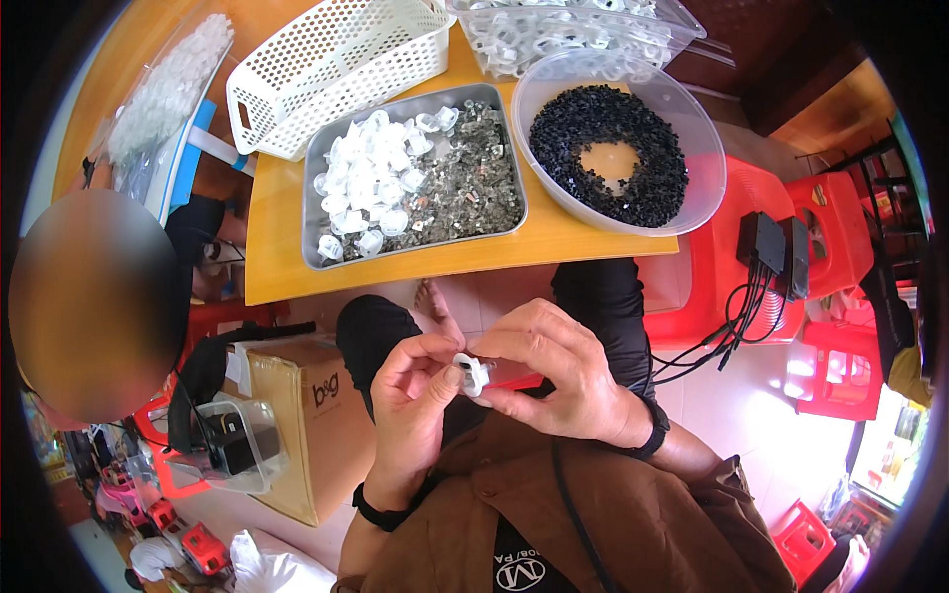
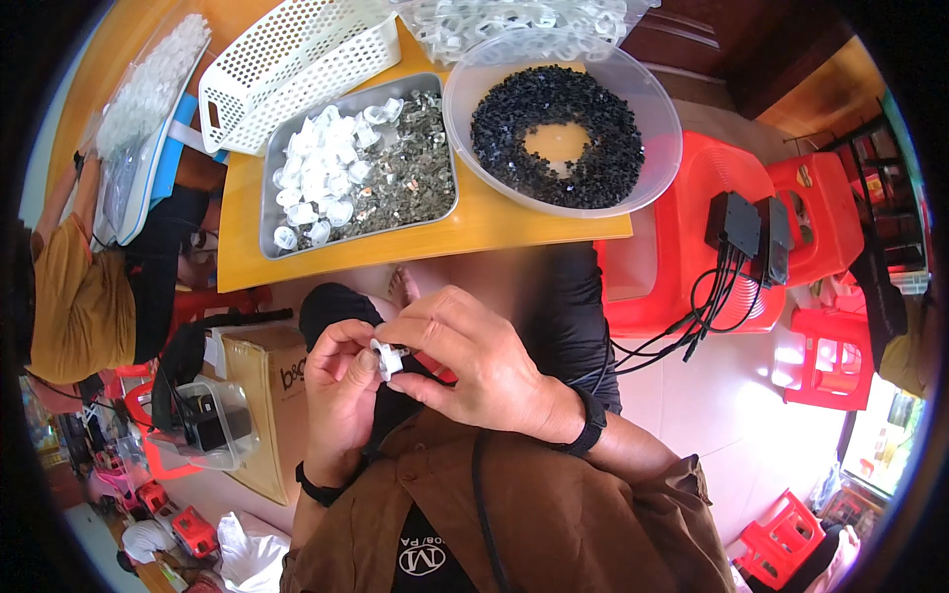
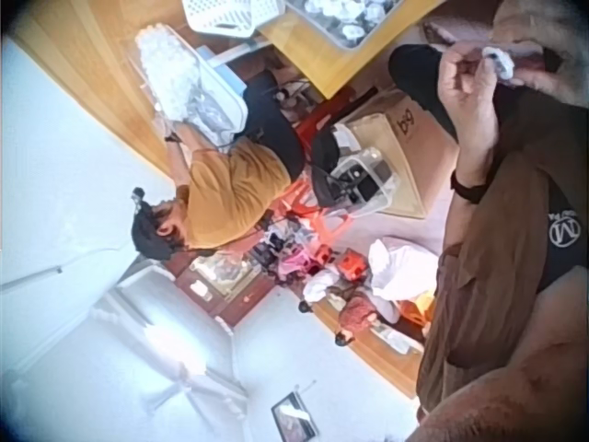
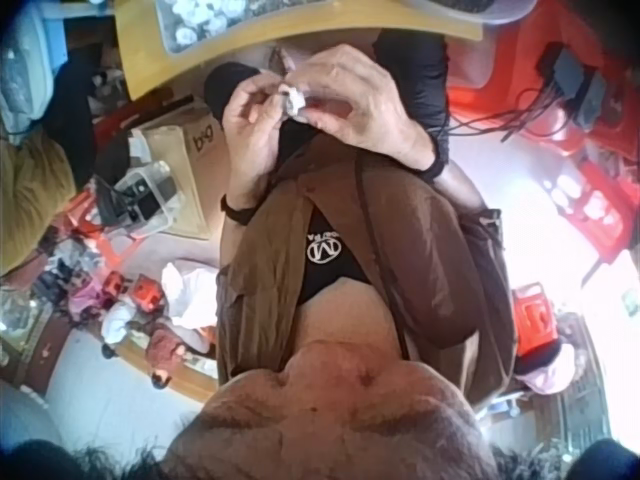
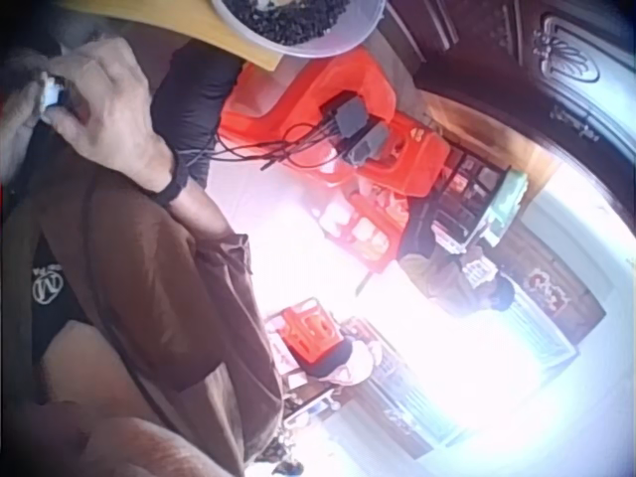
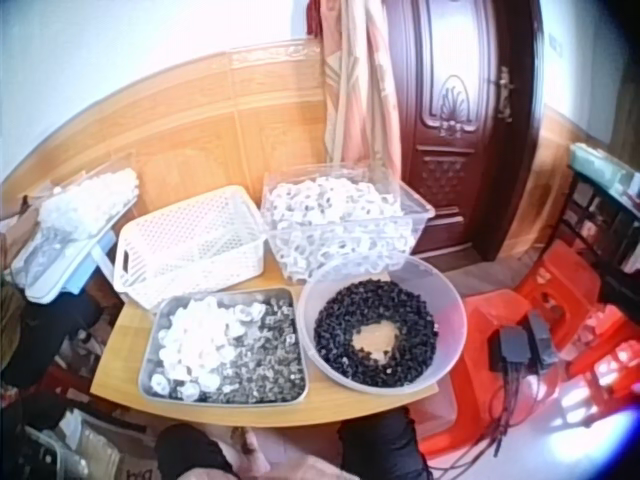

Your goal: Assembling small plastic shoe components by inserting black pieces into white circular bases.

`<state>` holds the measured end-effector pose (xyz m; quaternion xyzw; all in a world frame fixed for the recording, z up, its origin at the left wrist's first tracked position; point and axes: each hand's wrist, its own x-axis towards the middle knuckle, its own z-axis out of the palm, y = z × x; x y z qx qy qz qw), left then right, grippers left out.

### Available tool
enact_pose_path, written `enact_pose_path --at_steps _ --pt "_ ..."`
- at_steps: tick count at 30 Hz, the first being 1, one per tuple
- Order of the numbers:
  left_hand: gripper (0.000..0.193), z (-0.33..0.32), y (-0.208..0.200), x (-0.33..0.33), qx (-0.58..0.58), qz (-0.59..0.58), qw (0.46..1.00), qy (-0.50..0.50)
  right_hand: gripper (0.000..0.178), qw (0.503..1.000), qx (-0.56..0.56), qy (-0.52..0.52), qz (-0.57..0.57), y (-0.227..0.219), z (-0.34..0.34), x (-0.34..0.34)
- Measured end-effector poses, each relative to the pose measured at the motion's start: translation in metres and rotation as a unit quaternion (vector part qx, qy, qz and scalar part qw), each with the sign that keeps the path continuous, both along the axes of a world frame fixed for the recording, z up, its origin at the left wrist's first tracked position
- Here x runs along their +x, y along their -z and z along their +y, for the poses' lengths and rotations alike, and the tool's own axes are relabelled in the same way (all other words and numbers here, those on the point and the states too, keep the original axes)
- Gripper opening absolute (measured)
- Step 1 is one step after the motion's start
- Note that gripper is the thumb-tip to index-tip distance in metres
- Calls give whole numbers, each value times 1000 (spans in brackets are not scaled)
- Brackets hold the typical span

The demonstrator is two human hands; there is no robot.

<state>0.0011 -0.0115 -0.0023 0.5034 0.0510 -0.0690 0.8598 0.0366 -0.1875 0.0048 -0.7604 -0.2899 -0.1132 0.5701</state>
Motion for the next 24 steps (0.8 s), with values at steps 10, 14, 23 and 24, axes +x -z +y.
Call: enact_pose_path --at_steps 10,14,23,24 --pt "21 3 -4 -2 186 -92 977 -43 29 993 -8 -30 111 2 3 -3" --pt "21 4 -3 -6 233 -82 969 -18 24 988 5 -9 154 1 5 -5" --pt "34 2 4 -6 204 -109 972 -49 16 986 38 25 163 1 9 -7" --pt "33 1 3 -6 220 -121 966 -55 16 987 33 25 155 1 9 -6"
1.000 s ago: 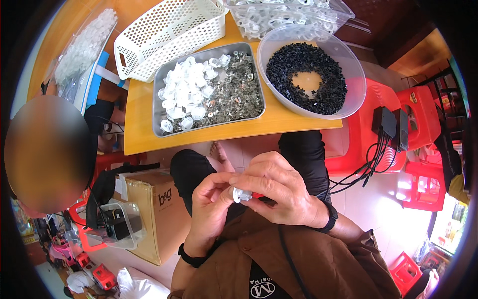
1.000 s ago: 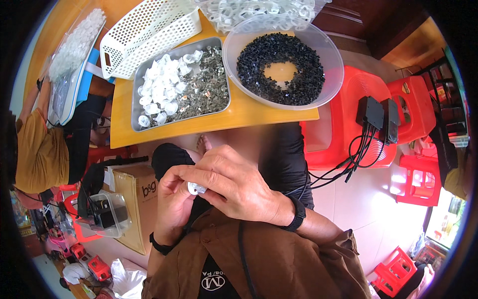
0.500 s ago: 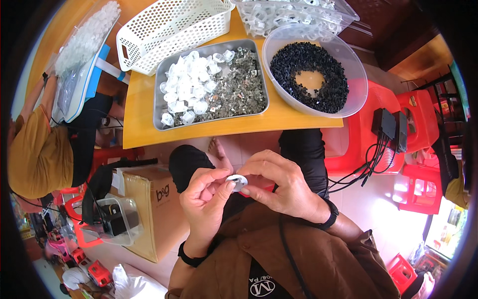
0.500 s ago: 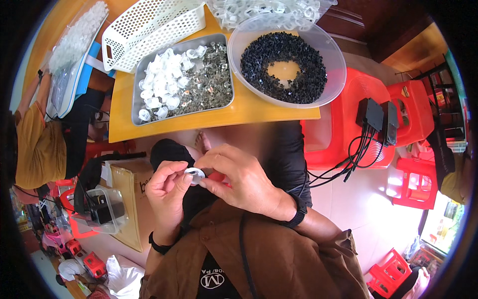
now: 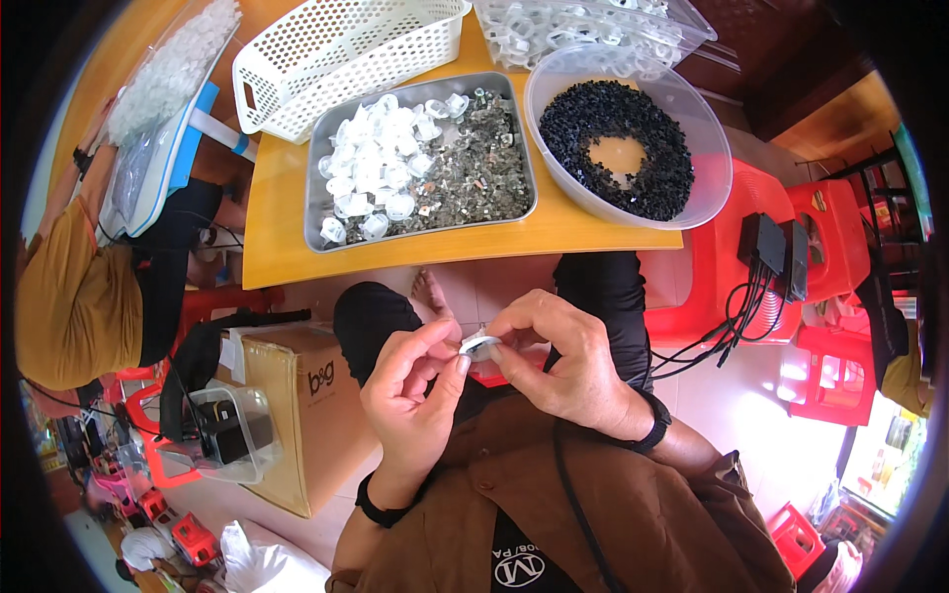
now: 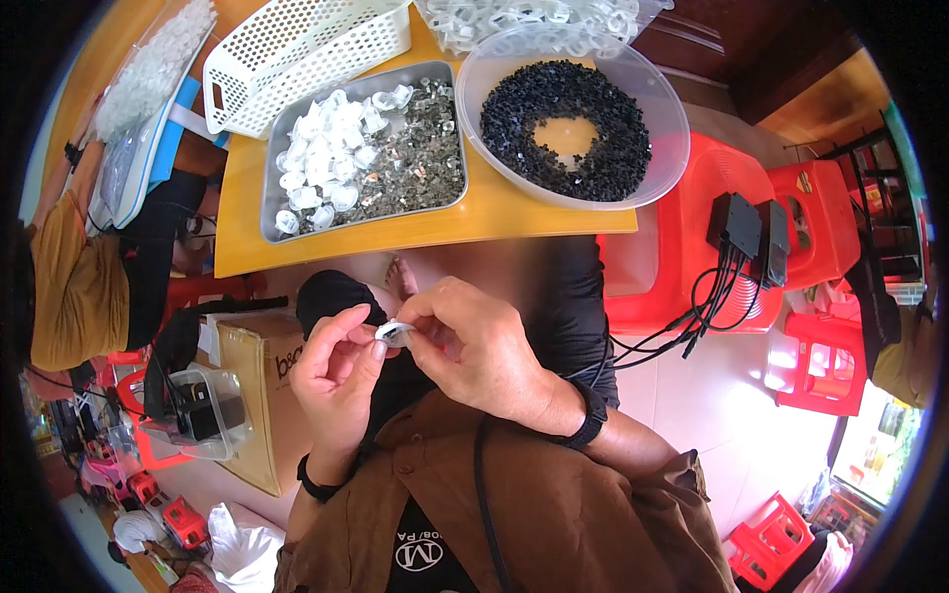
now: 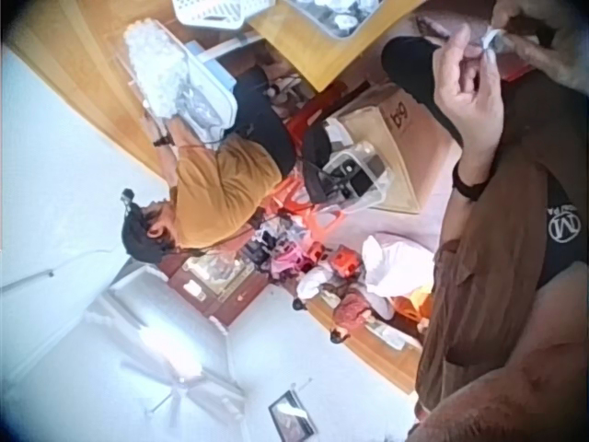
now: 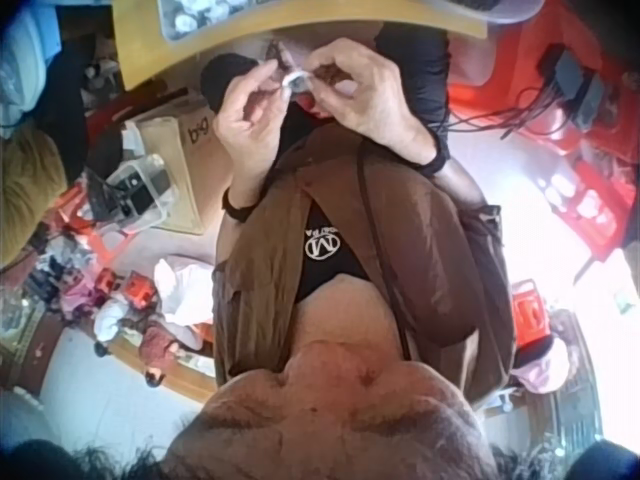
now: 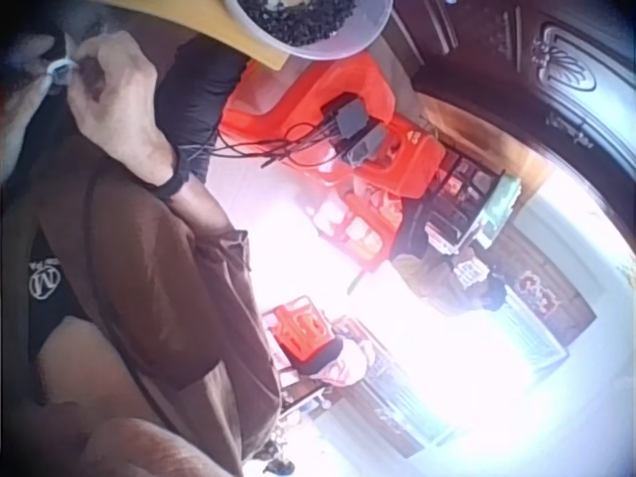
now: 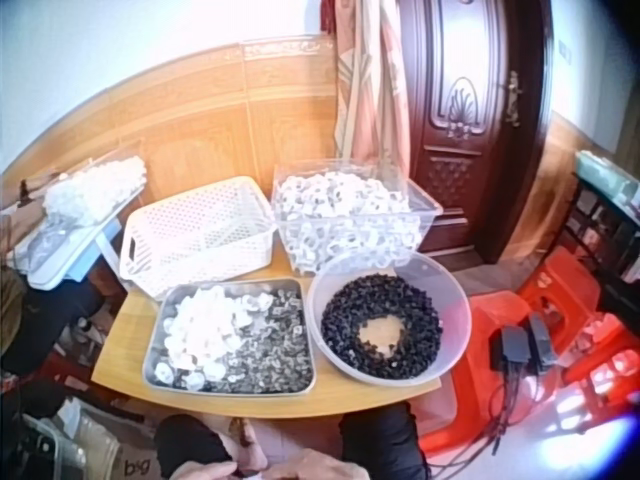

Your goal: Assembling small plastic shoe components by inserting black pieces into white circular bases.

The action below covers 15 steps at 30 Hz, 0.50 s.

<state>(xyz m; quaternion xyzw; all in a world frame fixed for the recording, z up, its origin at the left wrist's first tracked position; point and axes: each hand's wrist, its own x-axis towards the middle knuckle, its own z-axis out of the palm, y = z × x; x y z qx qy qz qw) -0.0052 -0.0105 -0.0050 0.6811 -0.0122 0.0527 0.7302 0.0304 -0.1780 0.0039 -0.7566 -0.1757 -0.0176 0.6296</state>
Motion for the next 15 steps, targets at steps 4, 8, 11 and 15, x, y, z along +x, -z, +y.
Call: enact_pose_path --at_steps 4,8,11,15 --pt "29 -3 -4 -1 77 -60 995 -8 18 1000 0 -4 -18 -1 2 1" --pt "27 -5 -6 1 100 -67 993 9 19 998 -16 5 -58 2 2 2" --pt "27 -6 -8 1 44 -32 998 13 19 999 -14 3 -53 -2 0 2" --pt "28 -7 -9 1 59 -27 998 16 18 998 38 -26 40 -2 -2 3"
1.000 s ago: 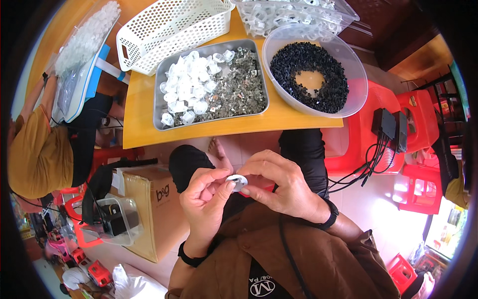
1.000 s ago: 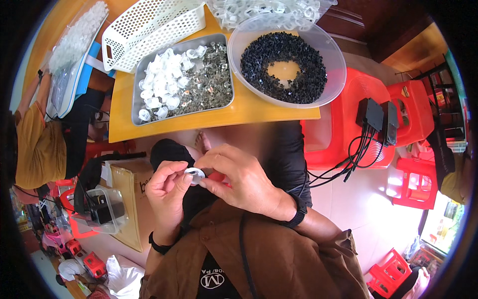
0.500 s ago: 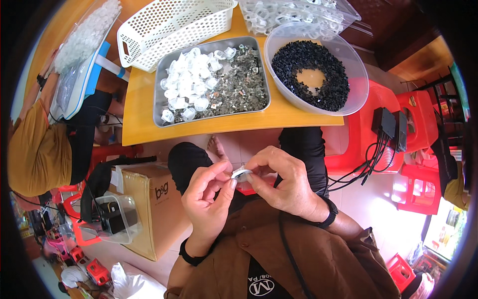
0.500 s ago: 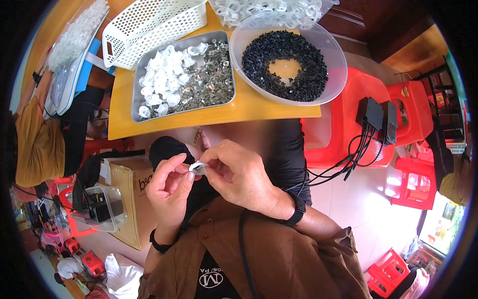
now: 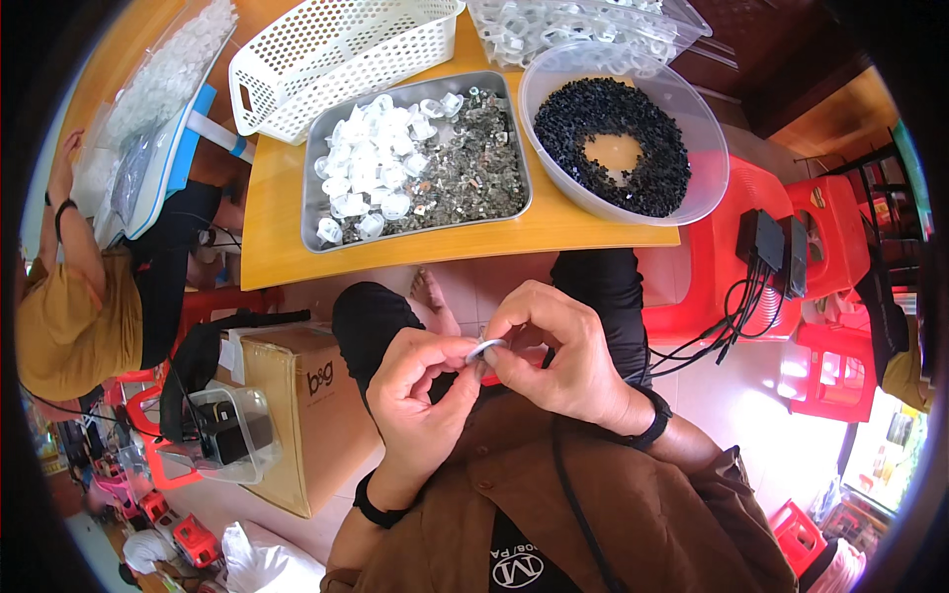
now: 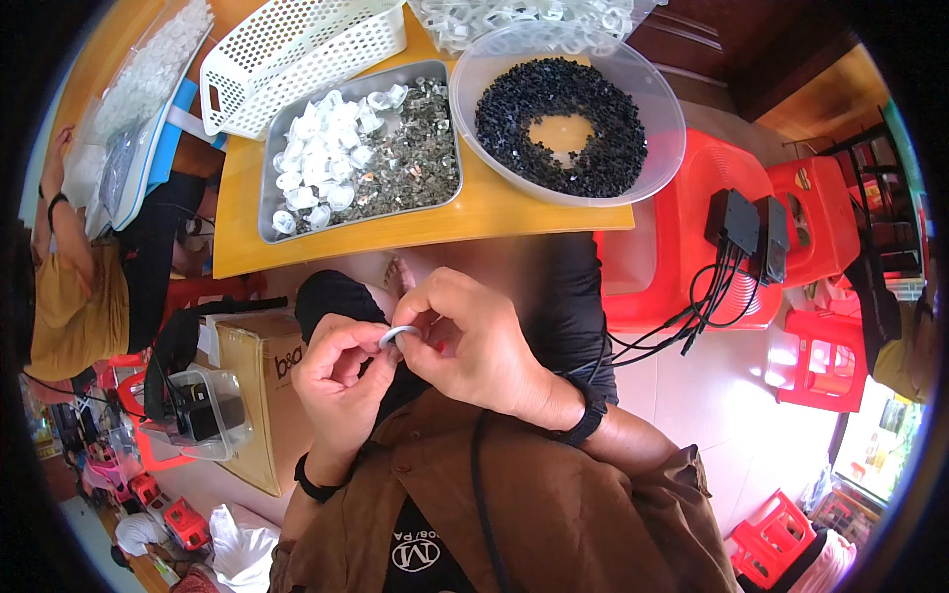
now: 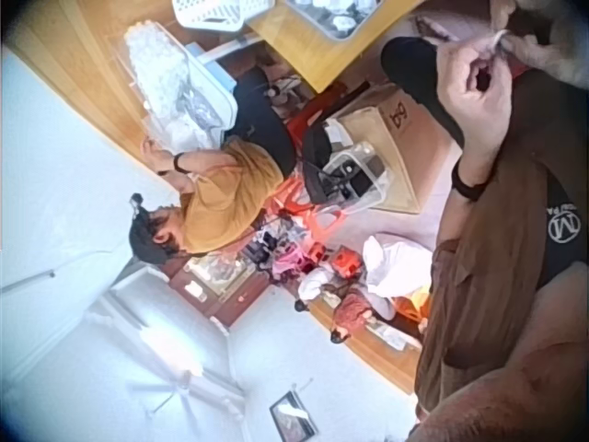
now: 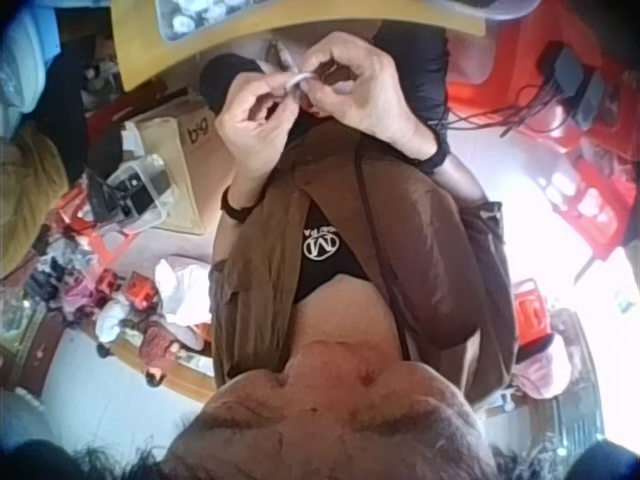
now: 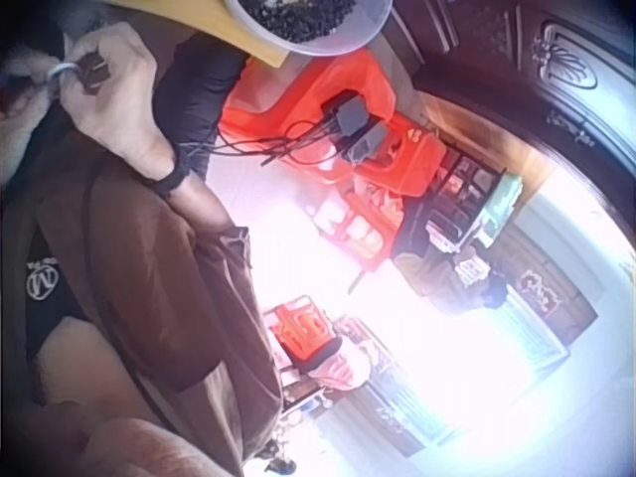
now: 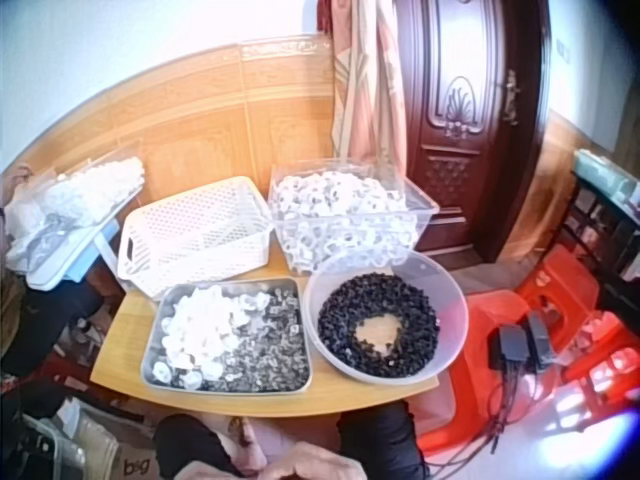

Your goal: Assembling small plastic shoe components by inserting black pieces into white circular bases.

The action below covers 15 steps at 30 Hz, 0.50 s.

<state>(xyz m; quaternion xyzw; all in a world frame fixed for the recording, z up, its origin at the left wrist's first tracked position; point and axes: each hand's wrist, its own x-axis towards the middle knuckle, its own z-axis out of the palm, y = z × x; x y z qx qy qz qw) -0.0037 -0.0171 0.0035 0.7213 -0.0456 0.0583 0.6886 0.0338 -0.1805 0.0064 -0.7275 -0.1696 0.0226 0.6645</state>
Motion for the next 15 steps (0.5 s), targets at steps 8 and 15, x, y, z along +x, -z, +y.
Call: enact_pose_path --at_steps 8,15 --pt "27 -2 0 2 119 -84 989 1 16 997 47 -33 44 7 -3 4" --pt "24 -10 0 4 38 -12 999 -30 14 962 181 -40 202 10 -4 4"
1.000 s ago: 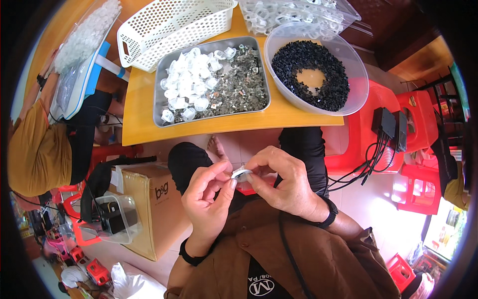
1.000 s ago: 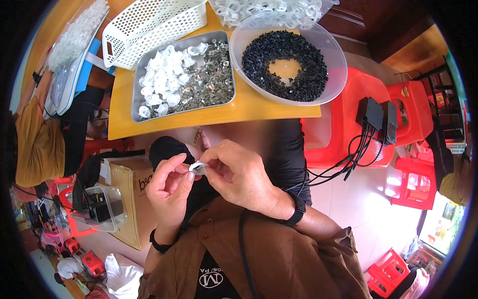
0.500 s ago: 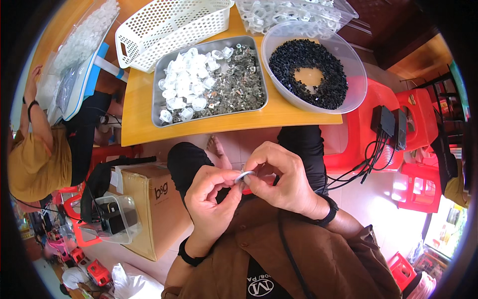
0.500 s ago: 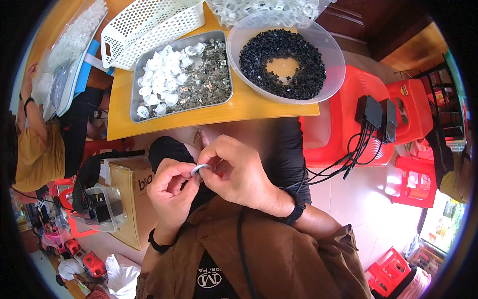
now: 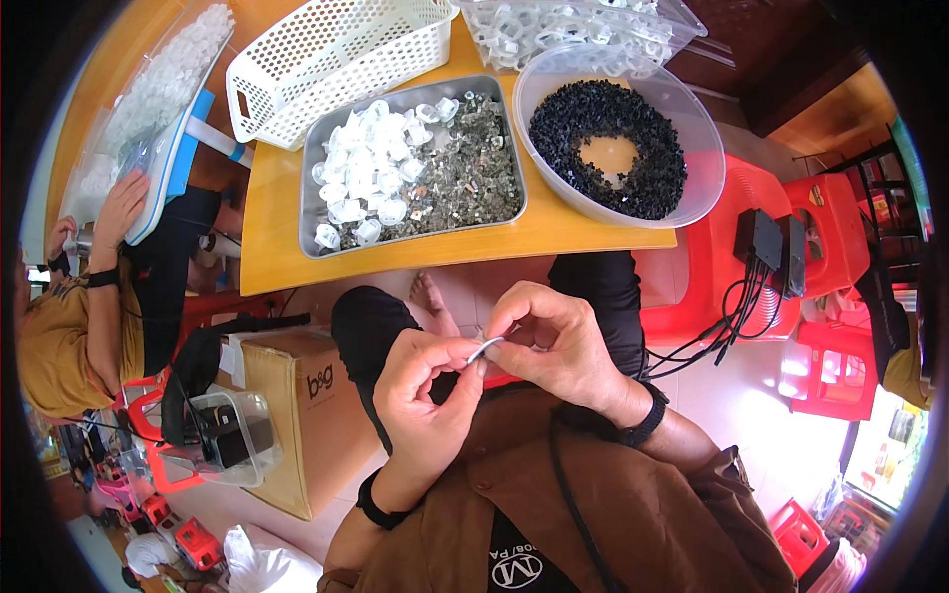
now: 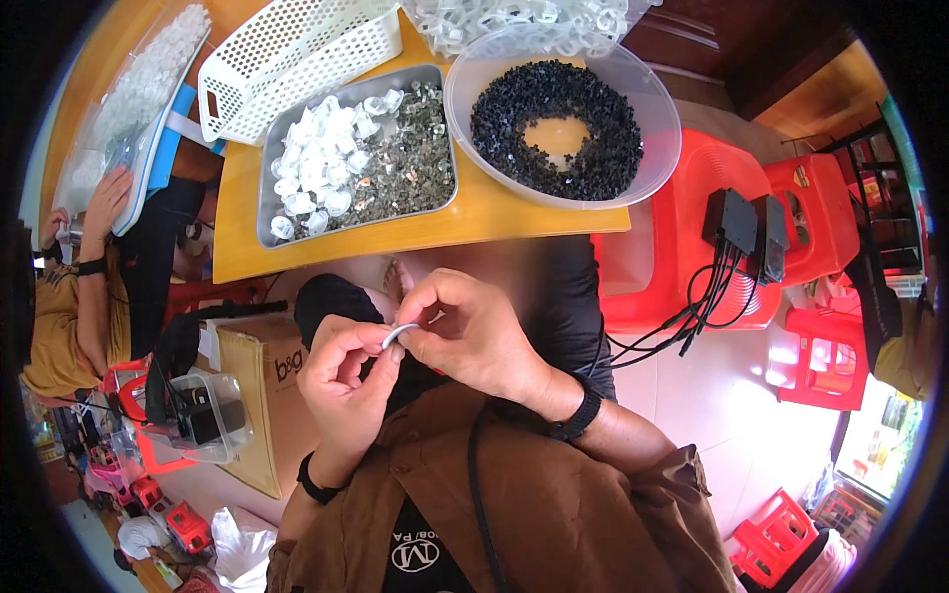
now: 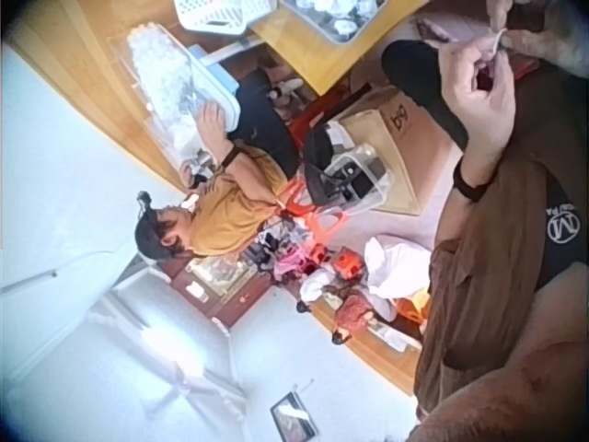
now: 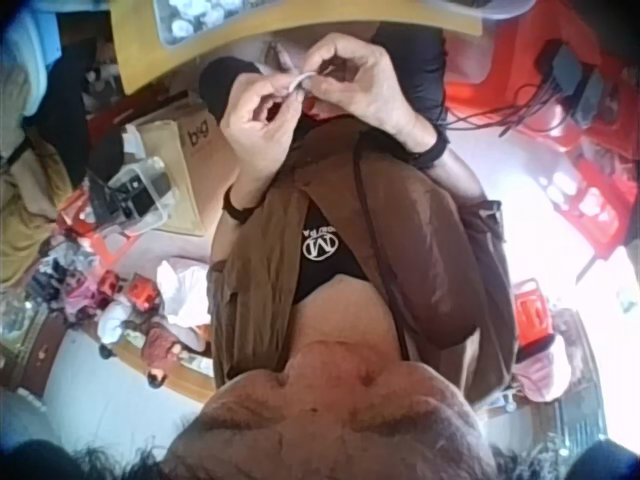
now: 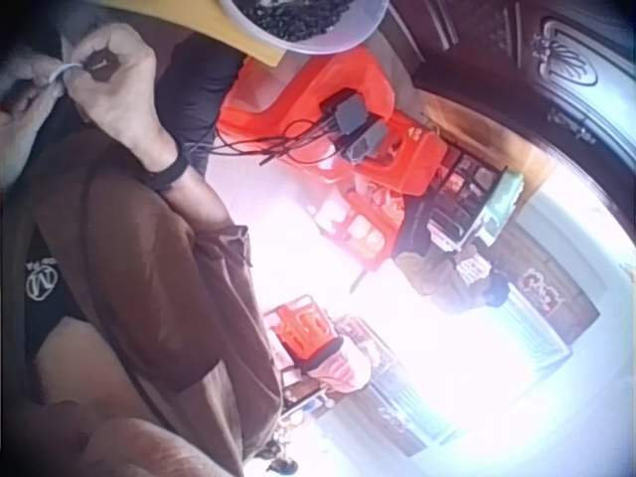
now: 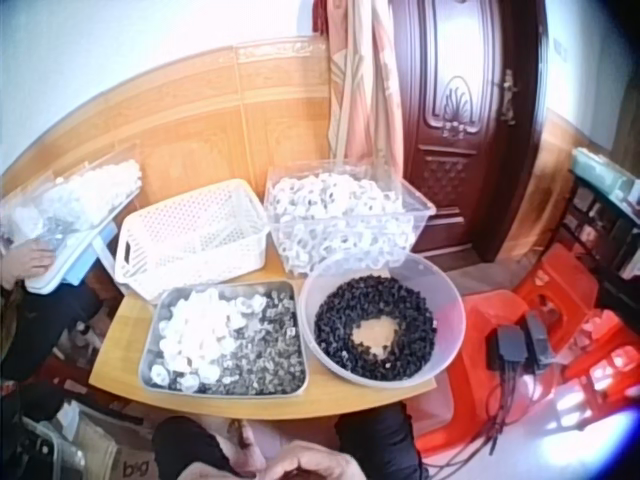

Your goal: Assembling small plastic shoe components by inserting black pieces into white circular bases.

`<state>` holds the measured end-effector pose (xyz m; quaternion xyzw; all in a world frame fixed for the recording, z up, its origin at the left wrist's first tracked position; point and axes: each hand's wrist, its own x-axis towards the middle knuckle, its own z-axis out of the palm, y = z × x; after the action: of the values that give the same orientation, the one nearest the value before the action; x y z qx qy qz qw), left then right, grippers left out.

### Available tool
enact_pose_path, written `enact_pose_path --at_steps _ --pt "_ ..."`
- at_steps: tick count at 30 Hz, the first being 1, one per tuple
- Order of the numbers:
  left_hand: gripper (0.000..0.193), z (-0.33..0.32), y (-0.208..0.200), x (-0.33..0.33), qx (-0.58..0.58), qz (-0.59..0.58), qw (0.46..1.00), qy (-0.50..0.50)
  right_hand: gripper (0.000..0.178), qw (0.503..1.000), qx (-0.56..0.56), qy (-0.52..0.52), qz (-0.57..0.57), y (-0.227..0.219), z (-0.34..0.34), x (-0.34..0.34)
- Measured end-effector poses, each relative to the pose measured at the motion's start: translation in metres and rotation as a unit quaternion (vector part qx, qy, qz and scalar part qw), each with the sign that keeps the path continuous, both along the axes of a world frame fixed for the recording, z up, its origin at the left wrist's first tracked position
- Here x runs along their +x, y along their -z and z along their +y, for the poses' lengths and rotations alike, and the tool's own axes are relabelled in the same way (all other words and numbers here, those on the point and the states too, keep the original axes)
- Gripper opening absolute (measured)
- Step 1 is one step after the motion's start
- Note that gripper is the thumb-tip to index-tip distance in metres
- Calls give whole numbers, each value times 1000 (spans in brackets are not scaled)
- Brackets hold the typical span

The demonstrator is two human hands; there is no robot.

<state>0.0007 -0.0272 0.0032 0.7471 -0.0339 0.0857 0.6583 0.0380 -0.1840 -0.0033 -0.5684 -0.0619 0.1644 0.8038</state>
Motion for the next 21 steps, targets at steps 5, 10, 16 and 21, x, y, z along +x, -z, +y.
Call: enact_pose_path --at_steps 5,10,16,21 --pt "27 -1 0 0 128 -82 988 33 13 980 -124 22 -155 2 -12 -1" --pt "22 11 5 3 126 -61 988 61 13 976 -163 16 -142 -1 -7 -2" --pt "119 44 17 6 56 3 998 16 12 945 -277 -34 -168 -28 -16 14" --pt "135 60 22 5 -101 27 994 -38 11 816 -430 -177 -343 -47 -36 47"
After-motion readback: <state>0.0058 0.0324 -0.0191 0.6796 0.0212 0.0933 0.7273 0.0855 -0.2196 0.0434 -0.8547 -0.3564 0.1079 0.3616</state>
